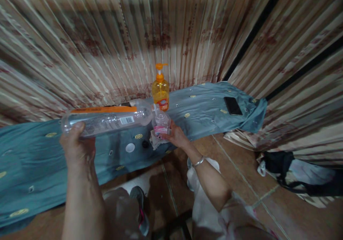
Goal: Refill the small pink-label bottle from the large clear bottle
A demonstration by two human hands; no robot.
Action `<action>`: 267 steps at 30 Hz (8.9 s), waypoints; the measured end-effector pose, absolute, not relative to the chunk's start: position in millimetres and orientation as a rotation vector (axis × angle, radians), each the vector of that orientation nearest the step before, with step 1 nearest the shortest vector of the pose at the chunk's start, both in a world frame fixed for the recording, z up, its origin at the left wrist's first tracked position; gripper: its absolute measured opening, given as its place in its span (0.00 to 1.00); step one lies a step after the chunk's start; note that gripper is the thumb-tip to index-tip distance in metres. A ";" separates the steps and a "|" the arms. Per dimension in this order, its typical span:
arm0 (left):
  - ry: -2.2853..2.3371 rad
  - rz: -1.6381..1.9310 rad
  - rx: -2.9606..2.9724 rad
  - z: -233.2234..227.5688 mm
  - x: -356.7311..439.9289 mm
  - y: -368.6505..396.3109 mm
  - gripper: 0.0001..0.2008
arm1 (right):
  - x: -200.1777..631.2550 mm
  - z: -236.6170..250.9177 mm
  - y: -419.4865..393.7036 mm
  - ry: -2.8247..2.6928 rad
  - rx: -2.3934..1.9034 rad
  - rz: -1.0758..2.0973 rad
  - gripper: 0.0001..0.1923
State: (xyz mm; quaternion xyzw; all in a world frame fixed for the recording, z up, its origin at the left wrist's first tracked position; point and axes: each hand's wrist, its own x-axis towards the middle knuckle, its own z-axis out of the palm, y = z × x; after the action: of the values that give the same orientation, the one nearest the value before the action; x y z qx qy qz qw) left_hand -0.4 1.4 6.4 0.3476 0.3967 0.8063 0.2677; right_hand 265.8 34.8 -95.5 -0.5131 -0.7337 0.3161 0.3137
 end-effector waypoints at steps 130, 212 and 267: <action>0.971 2.219 1.055 10.6 1.4 0.9 0.09 | 266.7 -95.4 33.2 -1.911 -1.343 0.875 0.31; 0.959 2.233 1.035 12.4 -0.1 0.8 0.07 | 267.3 -94.1 32.7 -1.909 -1.326 0.860 0.30; 0.950 2.240 1.036 14.9 1.2 0.0 0.19 | 266.4 -96.3 32.6 -1.889 -1.318 0.881 0.32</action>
State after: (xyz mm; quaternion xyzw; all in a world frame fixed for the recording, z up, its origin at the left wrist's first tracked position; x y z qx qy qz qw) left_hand 1.2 0.0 14.9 0.3796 0.3481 0.8211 0.2459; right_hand 266.4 32.6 -96.3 -0.5043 -0.7228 0.3371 0.3312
